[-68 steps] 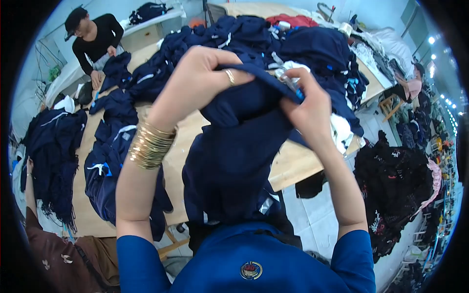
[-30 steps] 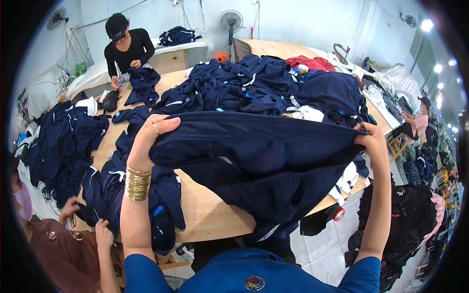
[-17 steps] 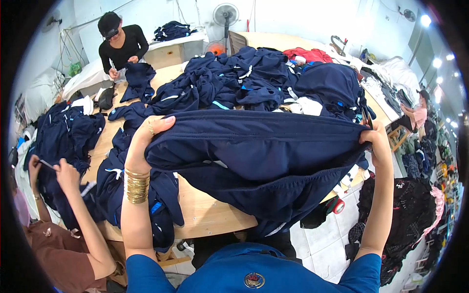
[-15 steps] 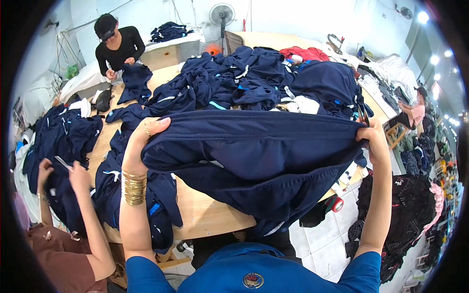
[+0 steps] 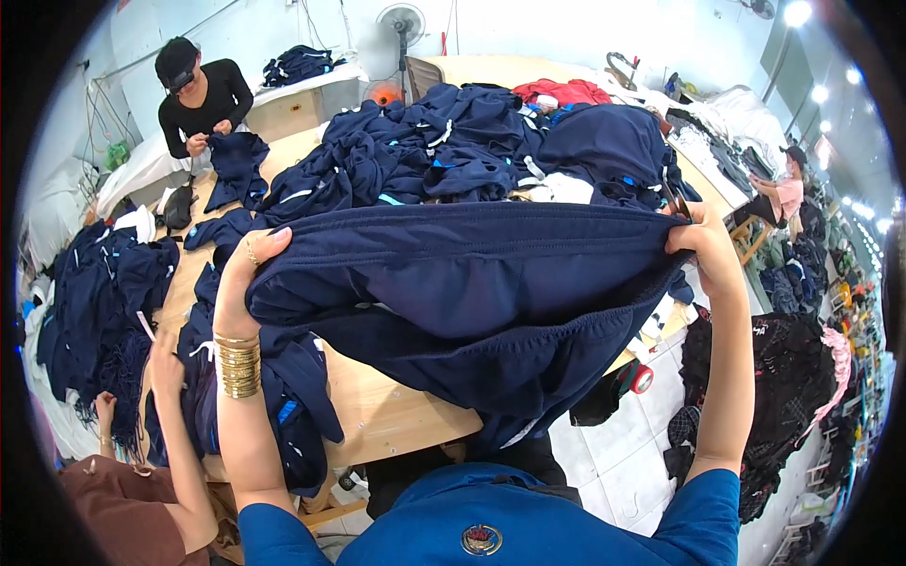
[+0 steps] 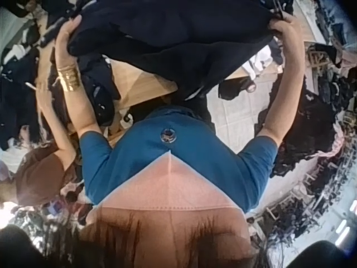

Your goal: Trimming excess threads from blue athletic pants using small thread snips in a factory setting.

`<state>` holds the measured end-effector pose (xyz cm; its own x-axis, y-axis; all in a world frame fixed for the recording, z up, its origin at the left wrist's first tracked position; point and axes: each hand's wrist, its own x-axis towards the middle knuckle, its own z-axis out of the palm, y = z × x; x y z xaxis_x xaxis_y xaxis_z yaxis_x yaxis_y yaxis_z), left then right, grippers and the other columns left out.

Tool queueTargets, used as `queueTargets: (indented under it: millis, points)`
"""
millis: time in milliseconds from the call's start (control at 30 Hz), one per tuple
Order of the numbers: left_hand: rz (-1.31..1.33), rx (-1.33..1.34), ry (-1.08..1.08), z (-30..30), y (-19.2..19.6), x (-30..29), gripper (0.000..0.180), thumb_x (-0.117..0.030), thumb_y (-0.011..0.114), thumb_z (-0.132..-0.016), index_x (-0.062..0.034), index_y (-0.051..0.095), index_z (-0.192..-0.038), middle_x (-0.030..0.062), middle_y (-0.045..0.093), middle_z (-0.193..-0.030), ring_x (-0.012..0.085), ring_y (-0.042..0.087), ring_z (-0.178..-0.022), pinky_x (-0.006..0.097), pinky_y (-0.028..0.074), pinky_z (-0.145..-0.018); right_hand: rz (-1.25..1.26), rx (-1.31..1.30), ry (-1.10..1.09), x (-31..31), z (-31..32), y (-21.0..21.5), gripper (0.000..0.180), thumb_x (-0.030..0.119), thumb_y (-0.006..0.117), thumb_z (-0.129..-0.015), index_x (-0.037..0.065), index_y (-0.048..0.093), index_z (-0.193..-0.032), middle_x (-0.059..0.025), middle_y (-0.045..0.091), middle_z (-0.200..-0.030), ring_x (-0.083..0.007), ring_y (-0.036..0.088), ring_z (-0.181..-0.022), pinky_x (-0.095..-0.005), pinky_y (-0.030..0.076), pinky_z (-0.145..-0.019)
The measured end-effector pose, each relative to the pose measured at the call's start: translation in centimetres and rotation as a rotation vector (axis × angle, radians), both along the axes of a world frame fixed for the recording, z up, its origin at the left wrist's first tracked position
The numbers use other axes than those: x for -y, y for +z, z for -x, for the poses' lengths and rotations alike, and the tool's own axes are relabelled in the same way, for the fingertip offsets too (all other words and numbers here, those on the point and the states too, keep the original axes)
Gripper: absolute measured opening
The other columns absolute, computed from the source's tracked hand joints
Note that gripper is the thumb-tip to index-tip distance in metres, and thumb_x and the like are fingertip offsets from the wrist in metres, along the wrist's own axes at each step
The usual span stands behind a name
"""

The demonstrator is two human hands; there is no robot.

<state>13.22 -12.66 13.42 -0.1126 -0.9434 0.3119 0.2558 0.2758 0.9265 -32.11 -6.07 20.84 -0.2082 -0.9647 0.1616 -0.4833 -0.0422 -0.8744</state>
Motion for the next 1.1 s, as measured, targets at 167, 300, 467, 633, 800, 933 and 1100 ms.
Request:
queueTargets:
  millis: [167, 300, 467, 633, 800, 933, 1100]
  points:
    - [-0.312, -0.146, -0.015, -0.1, 0.5, 0.0, 0.016, -0.012, 0.057, -0.08, 0.0009, 0.061, -0.09, 0.0086, 0.061, -0.088, 0.0158, 0.06, -0.081, 0.025, 0.047, -0.078, 0.013, 0.037, 0.01, -0.6, -0.1, -0.2, 0.016, 0.005, 0.055, -0.053, 0.005, 0.059, -0.069, 0.0049, 0.05, -0.058, -0.0034, 0.04, -0.049, -0.0192, 0.025, -0.044]
    - [-0.294, -0.079, -0.081, 0.6, 1.5, -1.7, 0.02, -0.014, 0.057, -0.081, 0.0051, 0.062, -0.086, 0.0121, 0.065, -0.083, 0.0155, 0.063, -0.069, 0.023, 0.049, -0.069, 0.008, 0.152, 0.001, -0.9, -0.1, -0.5, 0.017, 0.005, 0.053, -0.051, 0.005, 0.058, -0.068, 0.0056, 0.047, -0.057, -0.0042, 0.039, -0.05, -0.0202, 0.025, -0.046]
    - [-0.276, 0.003, -0.106, -1.1, -0.4, -3.4, 0.022, -0.015, 0.056, -0.082, 0.0058, 0.063, -0.087, 0.0074, 0.065, -0.078, 0.0091, 0.06, -0.063, 0.019, 0.046, -0.062, 0.02, 0.35, -0.007, -0.3, -0.2, -2.2, 0.02, 0.002, 0.053, -0.05, 0.003, 0.055, -0.07, 0.0034, 0.045, -0.061, -0.0076, 0.041, -0.055, -0.0198, 0.029, -0.053]
    - [-0.314, 0.071, -0.06, -3.7, -3.8, -5.5, 0.021, -0.017, 0.057, -0.084, 0.0006, 0.06, -0.073, -0.001, 0.06, -0.069, 0.0036, 0.053, -0.059, 0.017, 0.041, -0.055, -0.029, 0.395, -0.047, 0.5, -1.0, -5.6, 0.021, 0.004, 0.051, -0.053, 0.004, 0.055, -0.073, 0.0037, 0.046, -0.061, -0.0057, 0.039, -0.051, -0.0185, 0.026, -0.047]
    - [-0.34, 0.045, -0.068, -6.8, -7.0, -8.3, 0.024, -0.017, 0.059, -0.084, -0.0024, 0.056, -0.065, -0.0067, 0.053, -0.064, -0.0001, 0.045, -0.057, 0.016, 0.036, -0.052, -0.198, 0.415, 0.134, 1.8, -2.0, -8.4, 0.025, 0.0, 0.046, -0.053, 0.005, 0.049, -0.077, 0.0006, 0.047, -0.068, -0.0099, 0.041, -0.058, -0.0178, 0.033, -0.054]
    - [-0.382, 0.038, 0.009, -8.3, -8.7, -10.1, 0.023, -0.015, 0.06, -0.084, -0.0019, 0.057, -0.066, -0.0074, 0.052, -0.064, -0.0005, 0.045, -0.058, 0.016, 0.037, -0.053, -0.235, 0.478, 0.007, 3.0, -5.4, -10.6, 0.029, -0.001, 0.047, -0.054, 0.003, 0.048, -0.082, -0.0016, 0.049, -0.071, -0.012, 0.043, -0.06, -0.0179, 0.034, -0.055]
    - [-0.426, -0.025, 0.208, -10.1, -10.9, -12.4, 0.021, -0.015, 0.06, -0.083, -0.0015, 0.059, -0.067, -0.004, 0.057, -0.067, 0.0011, 0.048, -0.059, 0.017, 0.039, -0.055, -0.359, 0.492, 0.171, 5.2, -8.8, -12.4, 0.027, -0.002, 0.048, -0.053, 0.002, 0.048, -0.08, -0.0026, 0.049, -0.074, -0.0129, 0.045, -0.063, -0.019, 0.035, -0.057]
